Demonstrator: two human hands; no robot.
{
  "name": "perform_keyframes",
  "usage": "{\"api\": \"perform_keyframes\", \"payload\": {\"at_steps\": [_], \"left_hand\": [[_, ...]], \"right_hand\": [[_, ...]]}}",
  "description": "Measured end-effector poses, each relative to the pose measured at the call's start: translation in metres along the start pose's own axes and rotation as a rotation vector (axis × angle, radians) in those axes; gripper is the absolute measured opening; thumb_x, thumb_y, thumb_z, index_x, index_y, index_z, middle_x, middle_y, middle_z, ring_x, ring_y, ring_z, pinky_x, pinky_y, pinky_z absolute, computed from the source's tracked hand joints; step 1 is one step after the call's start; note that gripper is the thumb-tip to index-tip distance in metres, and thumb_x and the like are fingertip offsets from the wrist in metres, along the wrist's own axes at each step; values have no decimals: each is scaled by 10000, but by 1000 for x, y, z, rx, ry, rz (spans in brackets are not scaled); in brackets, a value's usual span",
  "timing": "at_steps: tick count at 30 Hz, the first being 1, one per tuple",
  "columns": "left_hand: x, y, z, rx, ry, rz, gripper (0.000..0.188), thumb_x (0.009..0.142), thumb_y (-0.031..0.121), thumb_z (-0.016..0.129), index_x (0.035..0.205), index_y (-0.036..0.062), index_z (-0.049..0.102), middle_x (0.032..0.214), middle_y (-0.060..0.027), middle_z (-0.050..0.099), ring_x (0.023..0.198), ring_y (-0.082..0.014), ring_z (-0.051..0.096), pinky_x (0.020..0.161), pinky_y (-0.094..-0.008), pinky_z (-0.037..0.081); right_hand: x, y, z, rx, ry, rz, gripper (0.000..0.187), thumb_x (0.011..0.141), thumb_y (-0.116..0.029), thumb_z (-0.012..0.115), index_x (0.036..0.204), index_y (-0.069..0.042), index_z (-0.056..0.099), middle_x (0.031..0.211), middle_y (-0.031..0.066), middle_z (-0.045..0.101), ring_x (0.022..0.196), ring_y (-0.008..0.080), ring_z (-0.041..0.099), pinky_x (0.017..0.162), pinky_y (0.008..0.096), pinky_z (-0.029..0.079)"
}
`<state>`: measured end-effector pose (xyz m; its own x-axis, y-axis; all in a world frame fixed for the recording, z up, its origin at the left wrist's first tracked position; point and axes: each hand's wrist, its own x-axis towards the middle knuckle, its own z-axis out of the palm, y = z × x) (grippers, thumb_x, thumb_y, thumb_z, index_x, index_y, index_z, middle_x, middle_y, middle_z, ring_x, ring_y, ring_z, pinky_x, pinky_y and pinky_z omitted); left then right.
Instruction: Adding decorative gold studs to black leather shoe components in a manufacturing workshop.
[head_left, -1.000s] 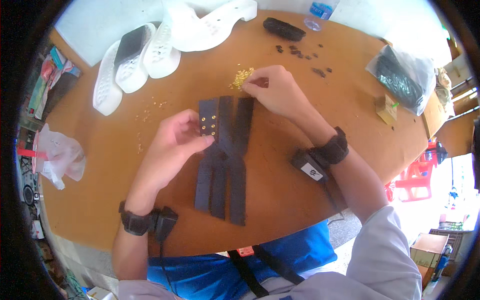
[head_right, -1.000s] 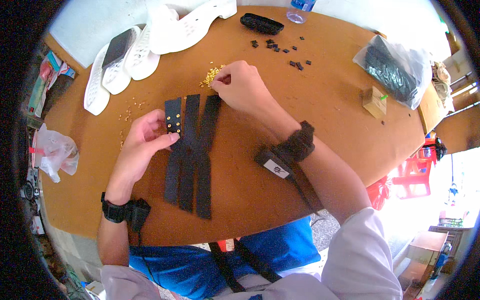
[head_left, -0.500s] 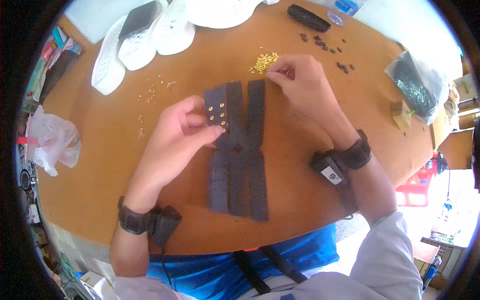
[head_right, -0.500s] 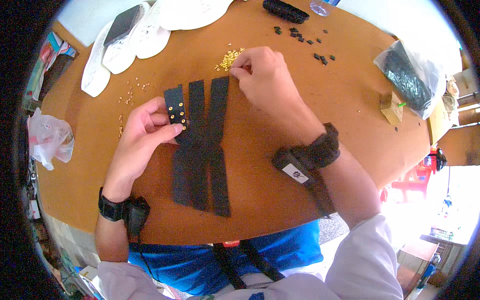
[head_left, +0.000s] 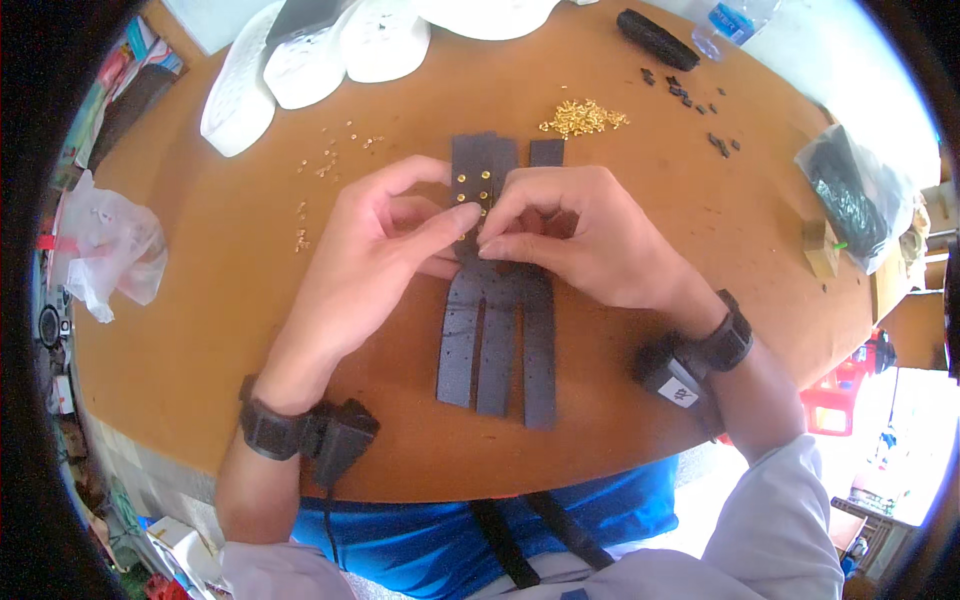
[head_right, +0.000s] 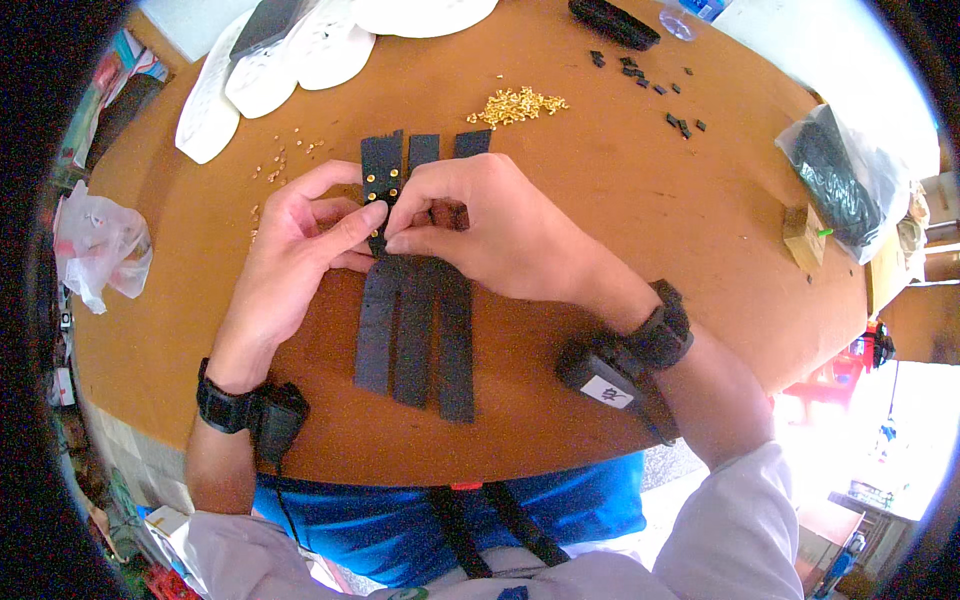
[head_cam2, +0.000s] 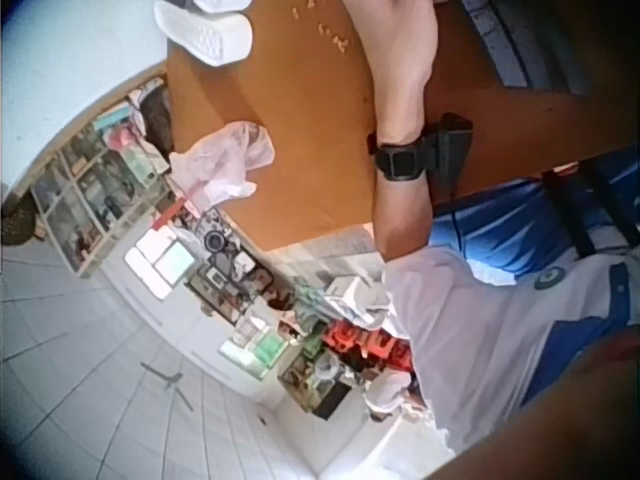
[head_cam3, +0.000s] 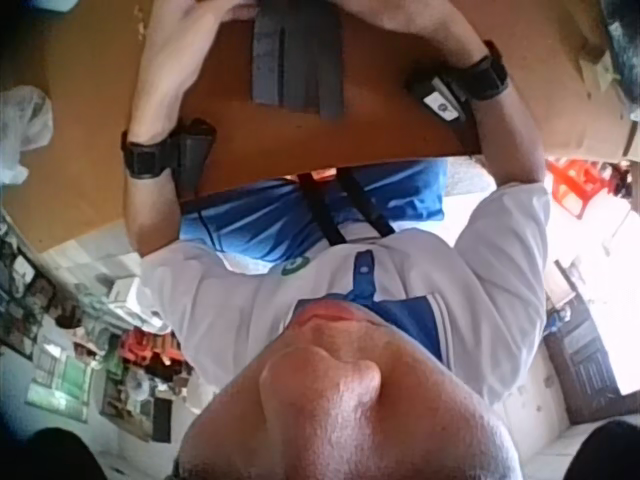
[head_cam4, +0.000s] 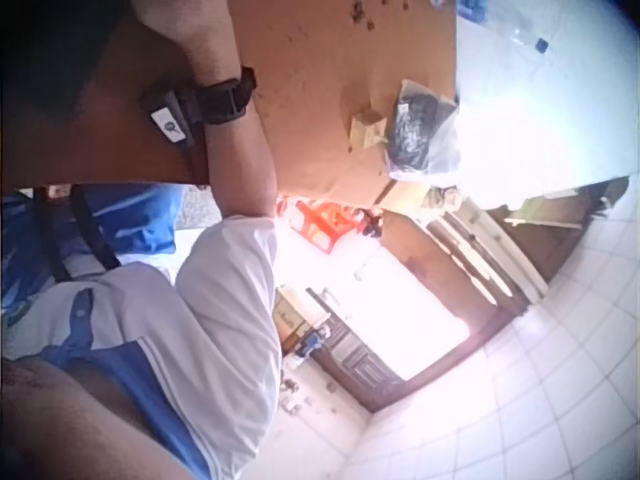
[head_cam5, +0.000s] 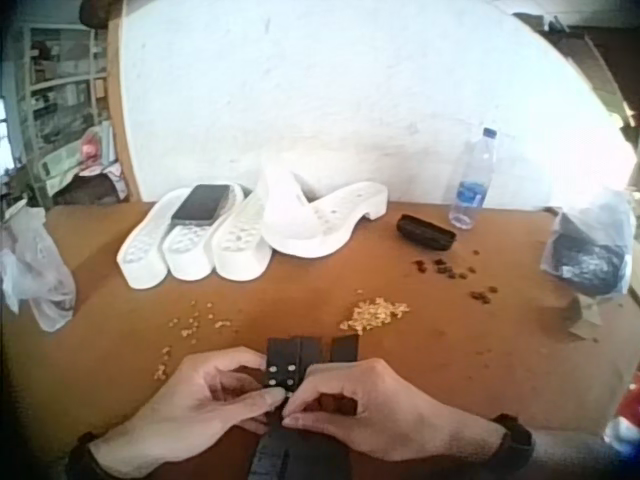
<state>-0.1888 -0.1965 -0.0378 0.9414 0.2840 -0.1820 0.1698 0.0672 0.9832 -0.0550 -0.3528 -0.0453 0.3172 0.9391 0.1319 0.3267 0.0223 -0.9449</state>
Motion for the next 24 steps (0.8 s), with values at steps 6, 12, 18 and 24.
{"api": "perform_keyframes", "payload": {"at_steps": [6, 12, 18, 24], "left_hand": [[0, -3, -1, -22, 21, 18, 225, 915, 141, 632, 1097, 10, 608, 866, -90, 688, 751, -137, 664, 629, -250, 549], [1, -5, 0, 11, 36, 15, 201, 916, 159, 633, 1053, 13, 622, 867, -84, 690, 732, -132, 664, 601, -246, 551], [-1, -4, 0, 43, 49, 17, 187, 921, 152, 623, 1040, 7, 622, 858, -82, 687, 731, -128, 662, 601, -243, 550], [-4, 1, 7, 7, 81, -18, 182, 919, 104, 617, 993, -61, 594, 836, -110, 682, 748, -142, 668, 613, -249, 561]], "right_hand": [[1, -5, 4, -62, -17, -7, 90, 790, -52, 708, 854, -7, 665, 757, 95, 647, 671, 163, 597, 624, 288, 477], [1, -2, 7, -100, 9, -66, 94, 785, -53, 709, 856, -13, 662, 739, 90, 642, 650, 170, 598, 604, 296, 477], [0, -9, 10, -115, 7, 43, 61, 844, -49, 677, 890, -12, 664, 763, 9, 598, 651, 60, 512, 572, 219, 409], [1, -7, 6, -128, 2, -41, 67, 769, -51, 701, 817, -17, 669, 704, 103, 654, 608, 192, 608, 572, 301, 484]]}}
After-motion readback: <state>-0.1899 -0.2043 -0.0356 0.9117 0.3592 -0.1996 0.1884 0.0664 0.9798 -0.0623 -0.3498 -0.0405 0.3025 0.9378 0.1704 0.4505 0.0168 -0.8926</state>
